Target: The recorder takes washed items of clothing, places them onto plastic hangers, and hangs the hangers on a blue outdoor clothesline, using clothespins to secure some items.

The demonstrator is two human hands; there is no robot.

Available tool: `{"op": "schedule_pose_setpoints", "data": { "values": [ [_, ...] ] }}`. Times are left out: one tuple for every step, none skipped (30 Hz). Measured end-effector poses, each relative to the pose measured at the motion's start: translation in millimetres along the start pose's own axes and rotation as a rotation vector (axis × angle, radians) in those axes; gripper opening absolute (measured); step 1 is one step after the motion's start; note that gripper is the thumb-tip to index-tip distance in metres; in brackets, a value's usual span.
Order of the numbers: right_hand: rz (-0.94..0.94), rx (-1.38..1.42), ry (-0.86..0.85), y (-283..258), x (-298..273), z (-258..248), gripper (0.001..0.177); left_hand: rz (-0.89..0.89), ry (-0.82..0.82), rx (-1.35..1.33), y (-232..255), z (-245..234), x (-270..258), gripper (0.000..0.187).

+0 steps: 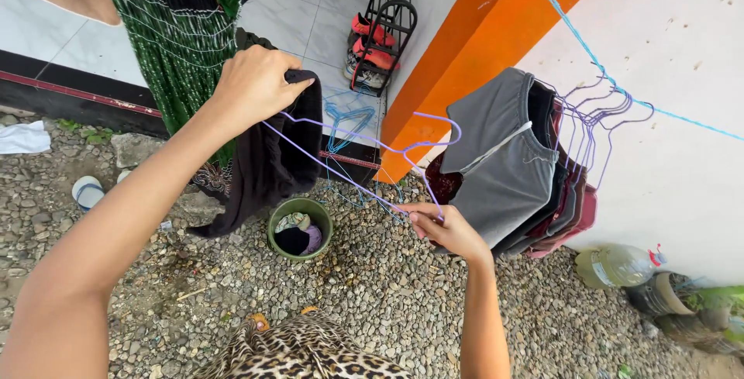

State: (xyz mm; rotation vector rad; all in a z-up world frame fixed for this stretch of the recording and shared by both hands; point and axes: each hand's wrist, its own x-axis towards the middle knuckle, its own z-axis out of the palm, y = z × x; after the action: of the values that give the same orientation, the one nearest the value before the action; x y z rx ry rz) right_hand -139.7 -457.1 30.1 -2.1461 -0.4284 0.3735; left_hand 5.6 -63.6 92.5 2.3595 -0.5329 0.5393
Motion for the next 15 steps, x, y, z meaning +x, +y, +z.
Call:
{"op": "schedule_pose_setpoints", "data": {
  "values": [
    [-0.012, 0.000, -0.009, 10, -4, -9, 0.031, -0.006, 0.008, 0.011, 0, -8, 1, 0.036],
    [0.006, 0.055, -0.012, 21, -8, -19, 0.031, 0.020, 0.033, 0.081, 0, -16, 1, 0.037],
    [0.028, 0.109, -0.017, 31, -12, -28, 0.031, 0.044, 0.055, 0.150, 0, -24, 1, 0.037],
    [0.019, 0.109, -0.027, 31, -15, -32, 0.031, 0.035, 0.061, 0.159, -2, -30, 2, 0.037],
    [0.037, 0.129, 0.029, 30, -19, -37, 0.033, 0.040, 0.068, 0.178, -3, -35, 4, 0.036],
    [0.056, 0.149, 0.085, 30, -23, -43, 0.035, 0.044, 0.075, 0.197, -5, -40, 7, 0.035],
    [0.050, 0.149, 0.077, 27, -17, -41, 0.035, 0.039, 0.079, 0.203, -5, -41, 8, 0.035],
    [0.074, 0.110, 0.071, 24, -11, -39, 0.034, 0.039, 0.078, 0.183, -6, -43, 9, 0.035],
    [0.102, 0.075, 0.067, 21, -7, -34, 0.033, 0.041, 0.070, 0.162, -6, -44, 9, 0.035],
    [0.101, 0.079, 0.061, 23, 5, -26, 0.033, 0.037, 0.067, 0.167, -3, -43, 8, 0.035],
    [0.012, 0.021, 0.038, 25, 16, -20, 0.032, 0.026, 0.049, 0.138, 1, -42, 8, 0.033],
    [-0.077, -0.037, 0.014, 26, 27, -14, 0.032, 0.014, 0.031, 0.110, 5, -40, 9, 0.031],
    [-0.074, -0.035, 0.012, 22, 39, -1, 0.032, 0.012, 0.027, 0.109, 6, -33, 8, 0.031],
    [-0.096, -0.026, 0.025, 17, 52, 12, 0.032, 0.064, 0.030, 0.091, 6, -26, 7, 0.031],
    [-0.120, -0.017, 0.040, 12, 64, 24, 0.032, 0.118, 0.035, 0.074, 7, -20, 8, 0.032]
  ]
}}
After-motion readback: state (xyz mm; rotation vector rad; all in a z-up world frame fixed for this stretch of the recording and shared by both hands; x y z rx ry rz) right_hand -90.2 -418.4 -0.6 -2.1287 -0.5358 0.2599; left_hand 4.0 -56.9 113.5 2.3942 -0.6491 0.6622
